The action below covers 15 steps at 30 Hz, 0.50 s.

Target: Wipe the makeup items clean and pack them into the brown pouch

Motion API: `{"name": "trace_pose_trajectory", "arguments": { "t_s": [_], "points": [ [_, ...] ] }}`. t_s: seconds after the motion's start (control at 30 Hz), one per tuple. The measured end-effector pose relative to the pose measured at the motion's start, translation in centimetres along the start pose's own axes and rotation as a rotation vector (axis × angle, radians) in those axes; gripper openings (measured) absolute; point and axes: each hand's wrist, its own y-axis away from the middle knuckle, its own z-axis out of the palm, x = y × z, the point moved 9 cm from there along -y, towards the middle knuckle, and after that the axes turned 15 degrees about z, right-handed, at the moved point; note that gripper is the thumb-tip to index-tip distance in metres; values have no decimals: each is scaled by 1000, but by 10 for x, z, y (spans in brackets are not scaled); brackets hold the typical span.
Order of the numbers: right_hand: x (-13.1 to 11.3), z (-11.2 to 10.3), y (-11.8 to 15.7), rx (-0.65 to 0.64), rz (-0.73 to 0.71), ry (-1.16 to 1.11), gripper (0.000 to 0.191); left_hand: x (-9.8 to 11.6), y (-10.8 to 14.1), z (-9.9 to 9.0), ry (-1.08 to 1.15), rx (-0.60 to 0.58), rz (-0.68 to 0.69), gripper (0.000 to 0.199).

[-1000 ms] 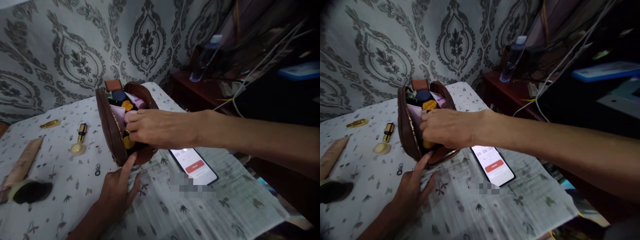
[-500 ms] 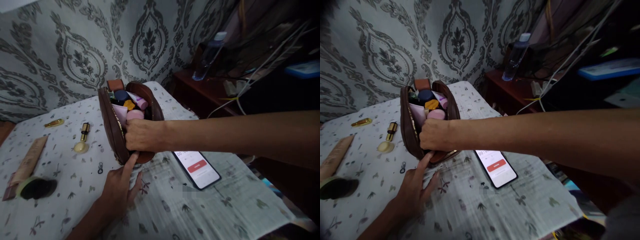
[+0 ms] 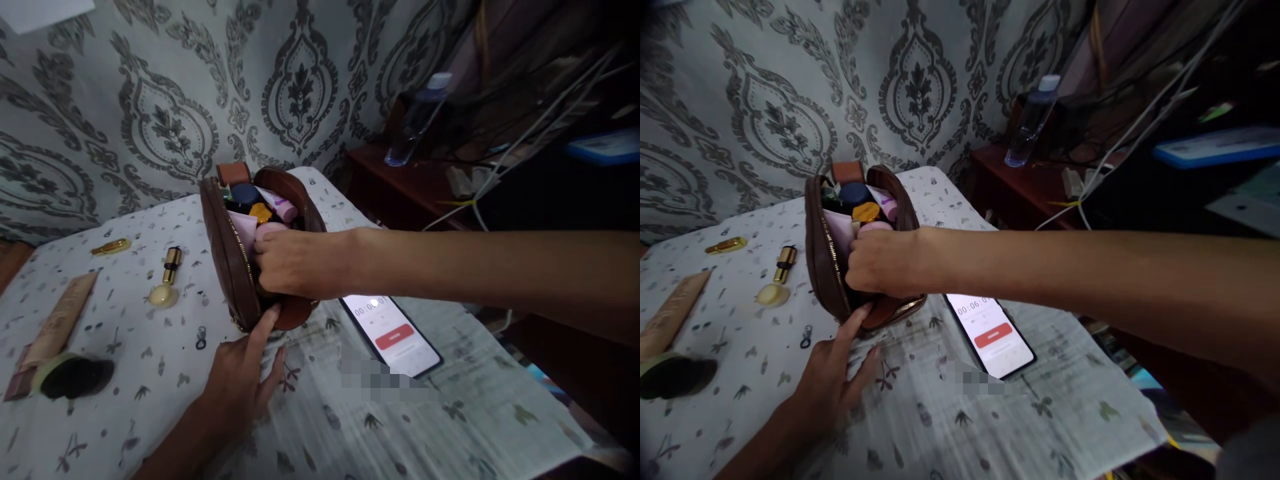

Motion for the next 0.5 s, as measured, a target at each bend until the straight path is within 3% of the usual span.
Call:
{"name": "trace_pose_trajectory", "arguments": {
  "t_s": [0.17, 0.3, 0.5],
  "points": [
    [18, -10, 12, -74, 62, -157, 14, -2, 3, 2, -16, 21, 3, 58],
    [30, -15, 18, -32, 120, -235, 5, -3, 6, 4, -7, 41, 18, 58],
    [35, -14, 19, -4, 148, -263, 9, -2, 4, 4, 7, 43, 39, 58]
  ]
}}
